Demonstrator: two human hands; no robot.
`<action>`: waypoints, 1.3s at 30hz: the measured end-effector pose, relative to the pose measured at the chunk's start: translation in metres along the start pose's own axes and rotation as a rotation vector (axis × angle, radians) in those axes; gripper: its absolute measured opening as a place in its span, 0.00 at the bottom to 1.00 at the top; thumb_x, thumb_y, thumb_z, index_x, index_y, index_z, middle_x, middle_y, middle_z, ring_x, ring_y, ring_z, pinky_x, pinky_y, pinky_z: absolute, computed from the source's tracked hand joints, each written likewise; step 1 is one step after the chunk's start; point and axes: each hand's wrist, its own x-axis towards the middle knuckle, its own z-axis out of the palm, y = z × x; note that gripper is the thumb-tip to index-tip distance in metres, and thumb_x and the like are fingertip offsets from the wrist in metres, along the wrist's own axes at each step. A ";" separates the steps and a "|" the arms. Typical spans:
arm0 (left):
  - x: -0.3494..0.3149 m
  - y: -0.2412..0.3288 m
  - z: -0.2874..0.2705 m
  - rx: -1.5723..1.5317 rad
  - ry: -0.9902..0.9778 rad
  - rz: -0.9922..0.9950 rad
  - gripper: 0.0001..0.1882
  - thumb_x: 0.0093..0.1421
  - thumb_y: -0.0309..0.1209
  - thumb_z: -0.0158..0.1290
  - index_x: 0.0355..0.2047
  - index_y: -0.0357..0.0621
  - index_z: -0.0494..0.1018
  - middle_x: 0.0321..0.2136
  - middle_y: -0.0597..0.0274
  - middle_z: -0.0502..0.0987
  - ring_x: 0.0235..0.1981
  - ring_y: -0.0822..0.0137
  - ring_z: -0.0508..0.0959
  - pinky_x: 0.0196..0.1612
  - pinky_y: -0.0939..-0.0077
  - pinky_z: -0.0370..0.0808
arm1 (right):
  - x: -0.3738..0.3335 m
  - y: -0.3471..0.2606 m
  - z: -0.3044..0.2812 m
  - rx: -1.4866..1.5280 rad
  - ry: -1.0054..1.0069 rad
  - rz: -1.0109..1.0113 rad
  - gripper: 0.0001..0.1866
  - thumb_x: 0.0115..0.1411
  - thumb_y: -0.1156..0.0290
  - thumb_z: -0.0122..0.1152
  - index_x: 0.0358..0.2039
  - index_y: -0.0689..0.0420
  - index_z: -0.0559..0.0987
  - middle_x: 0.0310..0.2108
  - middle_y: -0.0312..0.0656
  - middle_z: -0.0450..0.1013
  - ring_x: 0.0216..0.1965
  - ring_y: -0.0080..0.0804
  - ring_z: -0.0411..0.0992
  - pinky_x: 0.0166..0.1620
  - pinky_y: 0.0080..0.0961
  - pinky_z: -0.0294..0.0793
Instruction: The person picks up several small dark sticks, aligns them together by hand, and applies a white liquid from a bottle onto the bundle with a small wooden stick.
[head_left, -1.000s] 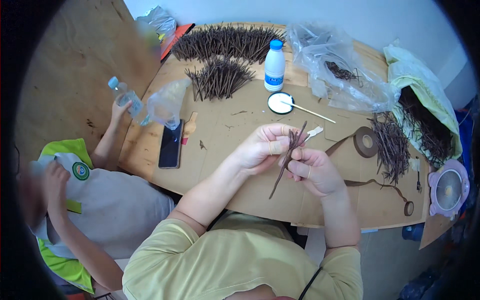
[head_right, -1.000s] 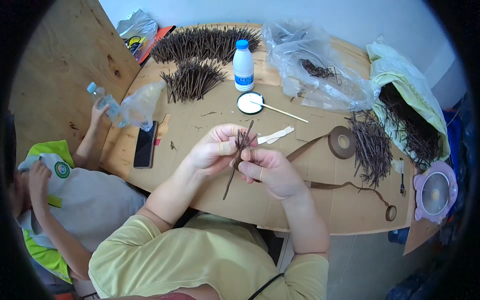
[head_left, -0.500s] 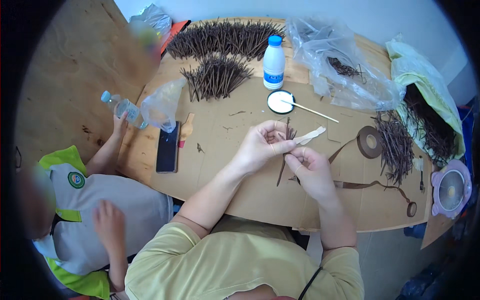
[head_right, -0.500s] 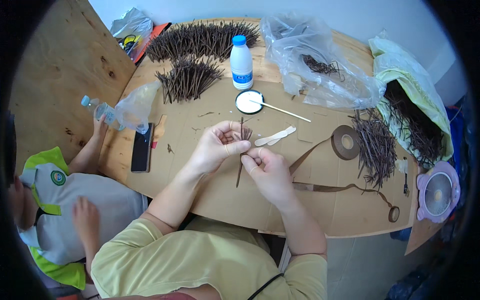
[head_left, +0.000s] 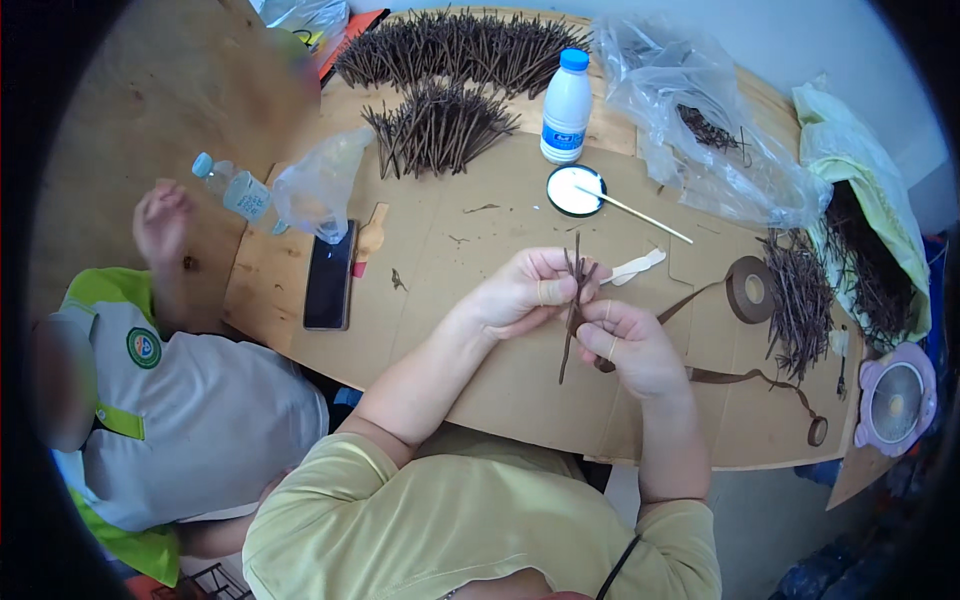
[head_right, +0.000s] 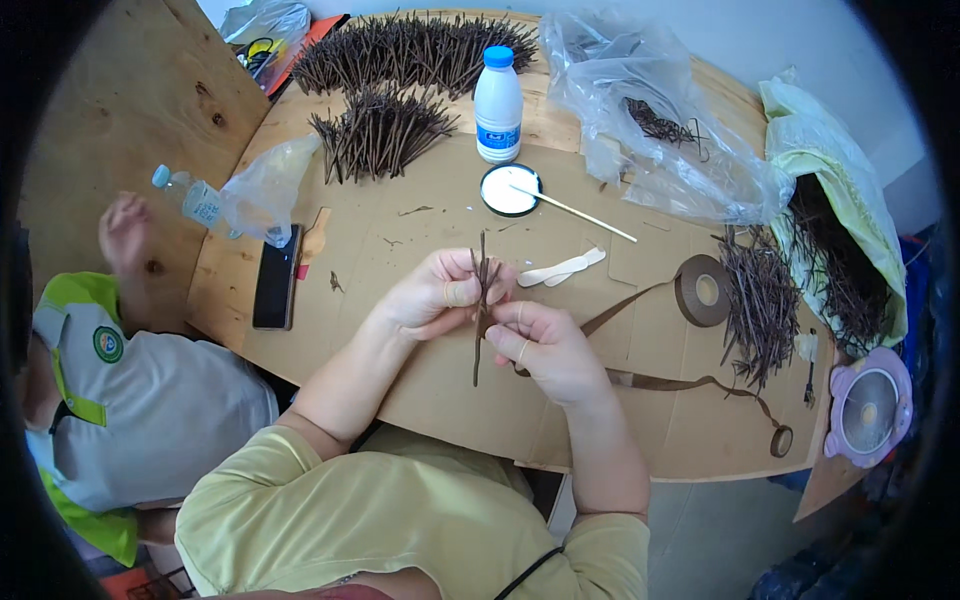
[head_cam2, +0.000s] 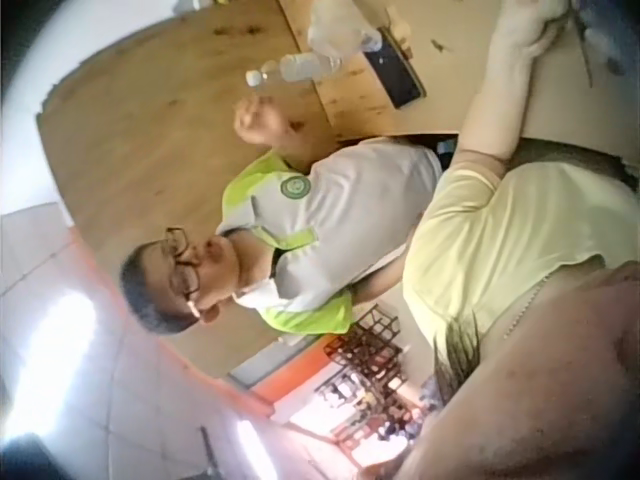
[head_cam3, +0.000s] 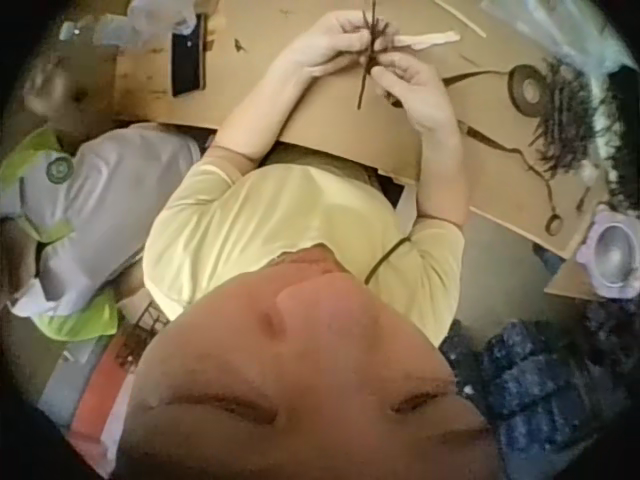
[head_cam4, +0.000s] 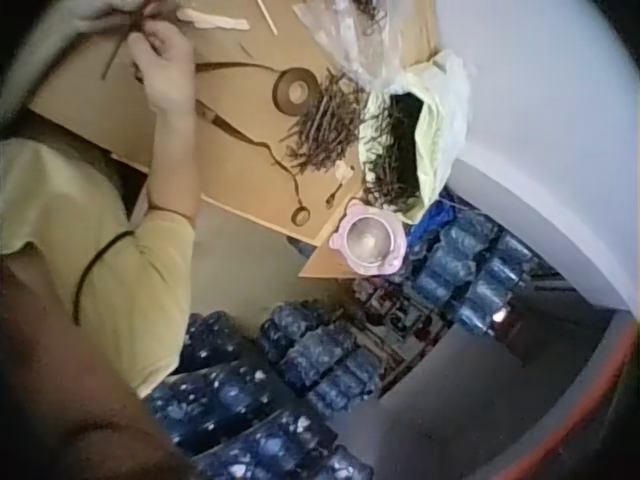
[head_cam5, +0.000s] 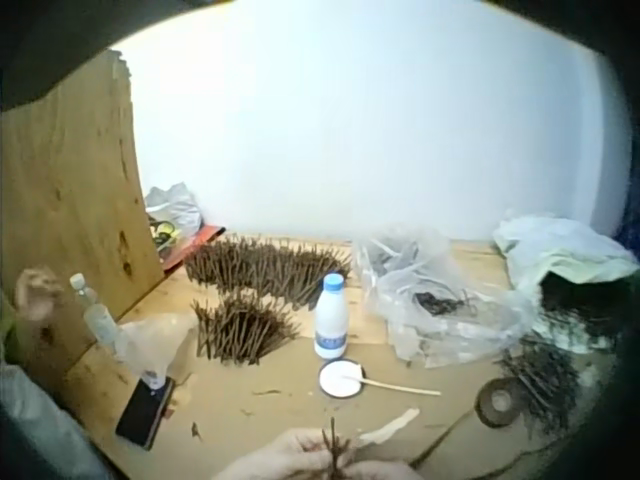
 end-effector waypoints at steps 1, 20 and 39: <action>0.000 -0.002 0.001 -0.049 -0.004 -0.022 0.20 0.52 0.35 0.57 0.42 0.37 0.70 0.29 0.66 0.71 0.34 0.72 0.71 0.38 0.79 0.69 | 0.001 0.005 -0.003 0.035 -0.048 -0.007 0.08 0.56 0.73 0.54 0.35 0.63 0.74 0.22 0.31 0.69 0.22 0.14 0.64 0.25 0.11 0.61; 0.002 -0.006 0.004 0.021 0.052 0.015 0.15 0.53 0.37 0.56 0.35 0.40 0.68 0.28 0.65 0.70 0.30 0.75 0.68 0.33 0.83 0.65 | 0.001 0.013 -0.003 0.021 0.089 0.007 0.07 0.57 0.72 0.54 0.32 0.63 0.75 0.20 0.31 0.68 0.20 0.14 0.63 0.24 0.12 0.61; 0.004 -0.009 0.008 0.223 0.212 0.104 0.22 0.53 0.25 0.55 0.48 0.38 0.64 0.29 0.68 0.71 0.28 0.79 0.70 0.35 0.85 0.70 | 0.002 0.021 0.007 -0.055 0.219 -0.175 0.06 0.57 0.73 0.52 0.30 0.61 0.74 0.18 0.31 0.66 0.18 0.15 0.60 0.22 0.13 0.60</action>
